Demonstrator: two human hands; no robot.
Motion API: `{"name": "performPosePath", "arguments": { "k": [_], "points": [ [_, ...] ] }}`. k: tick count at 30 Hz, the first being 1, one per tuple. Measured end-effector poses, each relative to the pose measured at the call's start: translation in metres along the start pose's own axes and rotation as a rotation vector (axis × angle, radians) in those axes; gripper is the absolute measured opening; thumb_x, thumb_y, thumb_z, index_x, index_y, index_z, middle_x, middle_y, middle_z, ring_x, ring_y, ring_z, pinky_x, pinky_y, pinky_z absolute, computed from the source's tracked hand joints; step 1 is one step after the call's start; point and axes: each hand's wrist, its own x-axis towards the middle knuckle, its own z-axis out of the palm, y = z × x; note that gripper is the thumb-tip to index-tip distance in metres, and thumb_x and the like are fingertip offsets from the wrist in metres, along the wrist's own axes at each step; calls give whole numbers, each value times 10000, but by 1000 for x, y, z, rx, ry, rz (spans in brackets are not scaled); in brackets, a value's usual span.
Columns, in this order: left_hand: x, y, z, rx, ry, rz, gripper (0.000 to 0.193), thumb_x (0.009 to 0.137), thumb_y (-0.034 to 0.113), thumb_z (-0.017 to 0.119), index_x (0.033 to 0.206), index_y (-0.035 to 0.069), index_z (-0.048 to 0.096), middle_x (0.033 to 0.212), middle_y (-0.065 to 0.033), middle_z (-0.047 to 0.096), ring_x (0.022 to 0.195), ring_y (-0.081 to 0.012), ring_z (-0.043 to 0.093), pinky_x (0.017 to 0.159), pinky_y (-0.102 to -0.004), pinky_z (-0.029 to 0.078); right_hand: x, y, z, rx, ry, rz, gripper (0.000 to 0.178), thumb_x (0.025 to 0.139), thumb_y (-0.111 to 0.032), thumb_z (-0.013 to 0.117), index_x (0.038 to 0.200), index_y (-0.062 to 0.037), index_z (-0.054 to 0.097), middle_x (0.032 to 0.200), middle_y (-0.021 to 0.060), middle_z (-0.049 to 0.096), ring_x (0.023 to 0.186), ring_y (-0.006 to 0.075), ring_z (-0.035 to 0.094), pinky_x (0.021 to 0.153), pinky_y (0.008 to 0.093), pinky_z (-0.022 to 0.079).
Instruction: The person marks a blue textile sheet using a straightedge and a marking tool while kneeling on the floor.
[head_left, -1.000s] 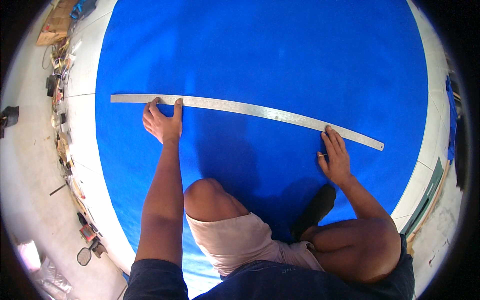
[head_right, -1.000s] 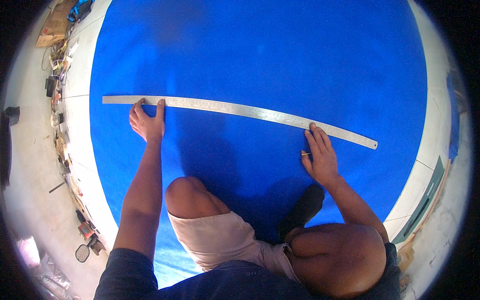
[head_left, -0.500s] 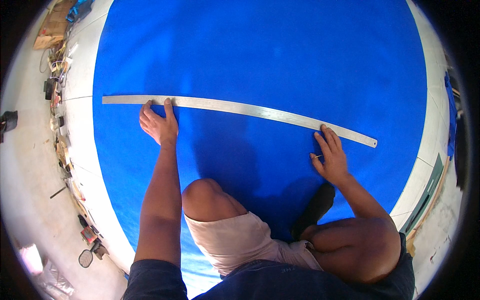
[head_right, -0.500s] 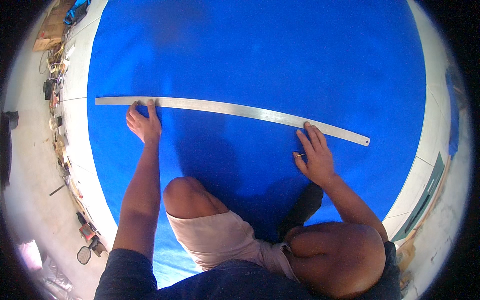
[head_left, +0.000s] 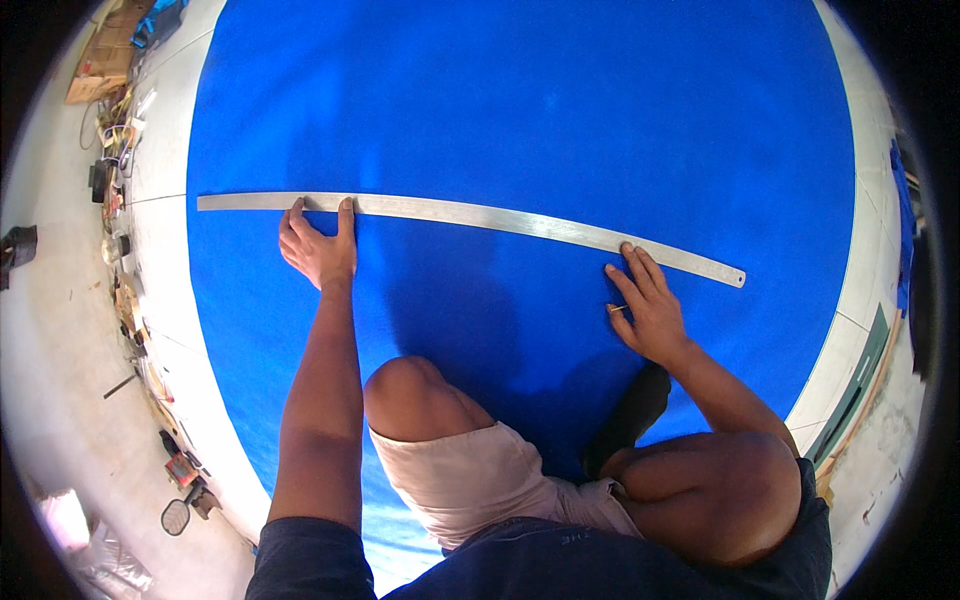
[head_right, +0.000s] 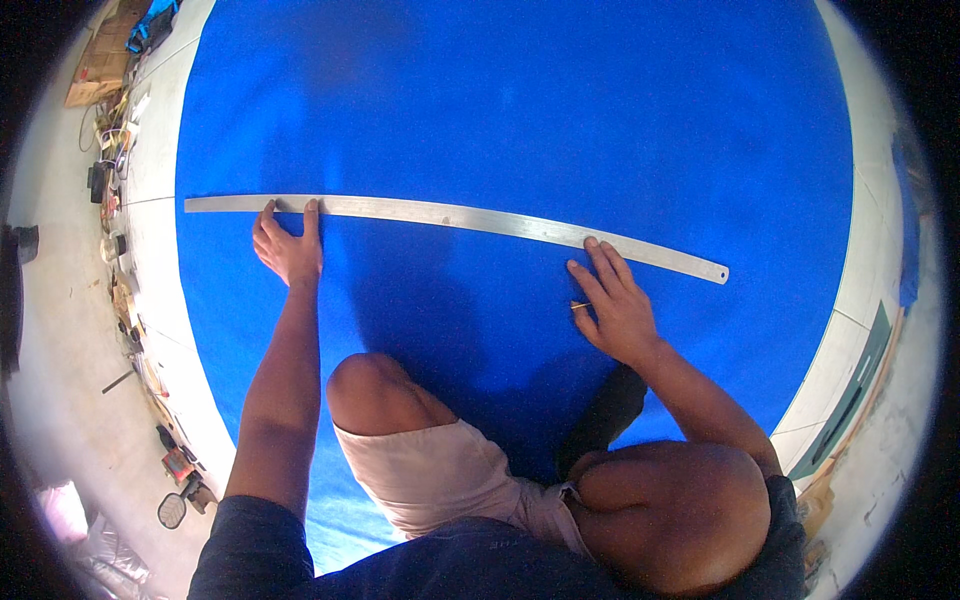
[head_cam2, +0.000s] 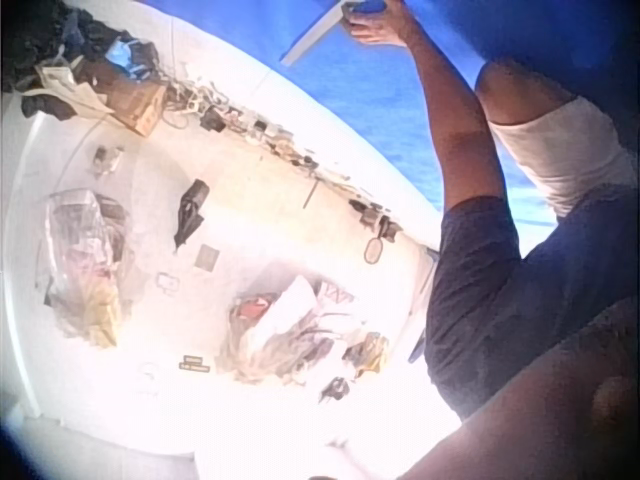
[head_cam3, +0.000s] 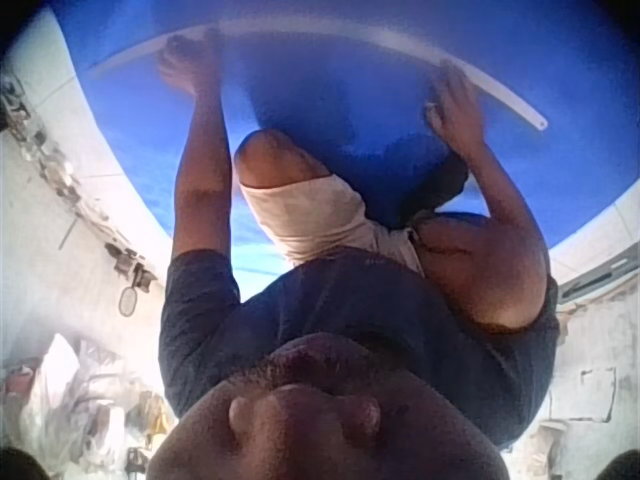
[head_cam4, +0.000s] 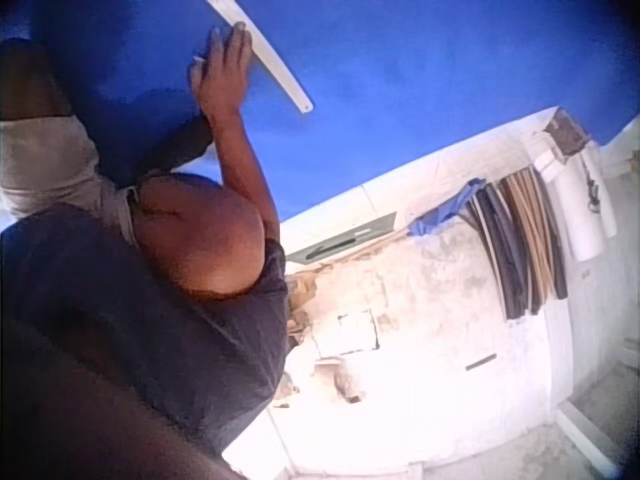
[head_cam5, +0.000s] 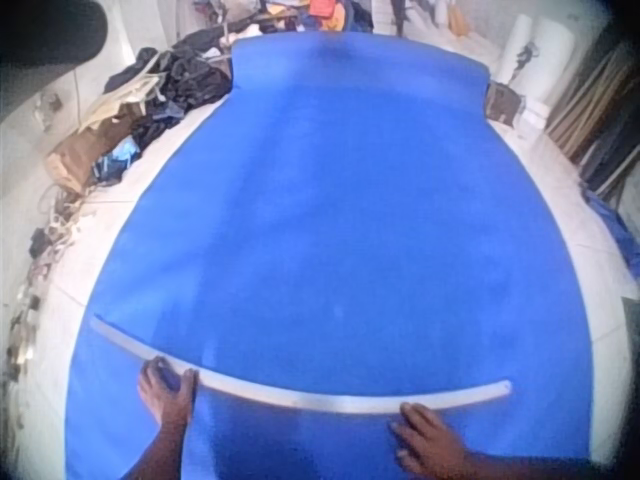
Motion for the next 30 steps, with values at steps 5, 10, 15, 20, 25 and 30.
{"name": "performPosePath", "arguments": {
  "k": [5,10,15,20,25,30],
  "points": [
    [0,1,-1,8,-9,-5,813,789,649,692,1360,104,499,1375,-169,454,1330,-356,374,1131,-497,273,0,4,-3,96,-6,-13,584,813,-172,709,1365,-99,536,1534,187,381,1394,397,391,1119,464,397],
    [1,-2,0,-9,0,-13,751,842,615,656,1351,83,505,1367,-170,463,1329,-354,376,1133,-492,268,-19,24,-3,47,73,56,567,819,-149,709,1353,-71,533,1510,191,413,1388,405,403,1128,472,383],
    [-1,2,0,-21,0,-19,689,904,578,598,1353,65,502,1377,-169,460,1332,-345,379,1141,-486,260,-20,24,-4,37,51,36,561,827,-137,699,1354,-57,525,1517,199,403,1401,408,388,1130,475,380],
    [0,1,-1,-17,-9,-26,677,917,573,581,1360,67,499,1390,-165,456,1343,-345,371,1148,-483,254,-17,20,-2,29,44,48,559,829,-134,693,1356,-56,522,1530,212,382,1412,414,373,1131,477,377],
    [-1,1,0,-12,-12,-42,669,914,558,595,1358,66,502,1398,-167,453,1349,-345,369,1150,-481,253,-18,22,0,19,53,30,562,831,-133,686,1360,-48,517,1534,220,374,1420,413,361,1135,477,371],
    [-1,0,1,-17,-8,-34,670,908,532,610,1369,59,497,1401,-169,455,1349,-345,374,1150,-483,255,-17,21,-1,-19,31,33,555,837,-150,672,1361,-50,522,1543,215,366,1439,402,335,1138,474,366]
  ]
}}
